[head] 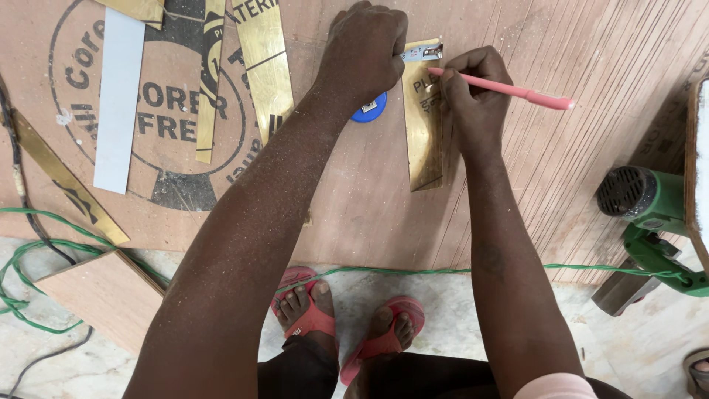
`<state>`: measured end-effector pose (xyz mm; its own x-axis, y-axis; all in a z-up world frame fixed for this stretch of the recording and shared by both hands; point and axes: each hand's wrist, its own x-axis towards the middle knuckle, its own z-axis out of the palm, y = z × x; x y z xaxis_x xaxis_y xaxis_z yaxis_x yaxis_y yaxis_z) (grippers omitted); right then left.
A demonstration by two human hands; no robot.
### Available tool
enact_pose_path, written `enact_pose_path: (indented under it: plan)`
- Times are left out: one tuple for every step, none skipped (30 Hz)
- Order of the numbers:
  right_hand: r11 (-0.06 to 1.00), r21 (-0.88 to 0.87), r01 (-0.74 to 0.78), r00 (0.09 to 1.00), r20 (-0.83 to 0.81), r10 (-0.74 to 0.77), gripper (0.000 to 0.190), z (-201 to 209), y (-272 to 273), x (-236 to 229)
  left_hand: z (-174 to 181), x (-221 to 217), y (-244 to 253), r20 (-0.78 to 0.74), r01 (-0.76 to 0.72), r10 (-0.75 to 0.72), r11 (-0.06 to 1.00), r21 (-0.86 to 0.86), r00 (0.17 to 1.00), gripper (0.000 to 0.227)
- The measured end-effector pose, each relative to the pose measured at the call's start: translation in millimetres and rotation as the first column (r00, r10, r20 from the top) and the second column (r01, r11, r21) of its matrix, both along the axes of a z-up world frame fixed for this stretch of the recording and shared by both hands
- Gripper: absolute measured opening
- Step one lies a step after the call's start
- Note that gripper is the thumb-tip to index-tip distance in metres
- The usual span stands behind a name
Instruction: The person marks a line on a wooden plank using a ruler and a pink pencil. They then use a green circular saw to cut the plank along the marked line. After the cut, the person measures and marks another piece of wood with a tape measure and pencil.
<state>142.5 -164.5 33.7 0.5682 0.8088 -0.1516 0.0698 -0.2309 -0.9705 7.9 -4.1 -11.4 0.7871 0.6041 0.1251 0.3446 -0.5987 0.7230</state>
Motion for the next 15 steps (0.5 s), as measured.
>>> enact_pose_path:
  plan:
    - [1.0, -0.015, -0.012, 1.0, 0.016, 0.013, 0.007, 1, 1, 0, 1, 0, 0, -0.012, 0.002, -0.002, 1.0, -0.003, 1.0, 0.022]
    - [0.999, -0.031, -0.024, 0.999, 0.031, 0.025, 0.007, 2, 1, -1, 2, 1, 0, -0.023, 0.004, -0.004, 1.0, -0.006, 1.0, 0.022]
    - [0.998, -0.047, -0.036, 0.998, 0.046, 0.038, 0.006, 3, 2, -2, 2, 1, 0, -0.035, 0.007, -0.007, 1.0, -0.01, 0.999, 0.021]
    - [0.999, -0.039, -0.023, 0.999, 0.028, 0.024, 0.006, 2, 3, -2, 3, 1, 0, -0.043, 0.009, -0.01, 1.0, -0.018, 0.999, 0.021]
    - [0.999, -0.031, -0.01, 1.0, 0.011, 0.01, 0.007, 2, 4, -3, 4, 1, 1, -0.05, 0.013, -0.014, 1.0, -0.026, 0.999, 0.021]
    - [1.0, -0.023, 0.003, 1.0, -0.007, -0.003, 0.007, 2, 4, -3, 5, 1, 1, -0.056, 0.016, -0.018, 0.999, -0.034, 0.998, 0.021]
    - [0.999, -0.04, 0.01, 1.0, 0.004, -0.01, 0.006, 2, 5, -3, 6, 1, 2, -0.067, 0.018, -0.02, 0.999, -0.039, 0.998, 0.02]
    - [0.998, -0.058, 0.018, 1.0, 0.015, -0.017, 0.006, 2, 6, -4, 8, 1, 1, -0.078, 0.02, -0.023, 0.999, -0.045, 0.997, 0.02]
    - [0.997, -0.073, 0.025, 0.999, 0.027, -0.023, 0.006, 3, 7, -5, 10, 1, 2, -0.087, 0.021, -0.025, 0.999, -0.048, 0.996, 0.02]
    - [0.997, -0.074, 0.028, 0.999, 0.024, -0.026, 0.006, 4, 8, -5, 12, 1, 3, -0.094, 0.021, -0.026, 0.998, -0.056, 0.995, 0.02]
    - [0.997, -0.075, 0.03, 0.999, 0.022, -0.028, 0.005, 6, 8, -6, 13, 0, 3, -0.101, 0.02, -0.027, 0.998, -0.065, 0.995, 0.019]
    - [0.997, -0.076, 0.032, 0.999, 0.019, -0.031, 0.005, 7, 8, -6, 14, 0, 3, -0.108, 0.019, -0.027, 0.997, -0.074, 0.994, 0.019]
    - [0.997, -0.073, 0.031, 0.999, 0.023, -0.03, 0.005, 8, 8, -7, 15, 0, 3, -0.104, 0.02, -0.027, 0.997, -0.071, 0.994, 0.019]
    - [0.997, -0.071, 0.03, 0.999, 0.028, -0.028, 0.004, 10, 8, -7, 16, 0, 3, -0.101, 0.02, -0.027, 0.997, -0.069, 0.994, 0.019]
    - [0.997, -0.069, 0.028, 0.999, 0.031, -0.026, 0.004, 11, 8, -8, 17, 0, 3, -0.099, 0.019, -0.025, 0.998, -0.067, 0.995, 0.019]
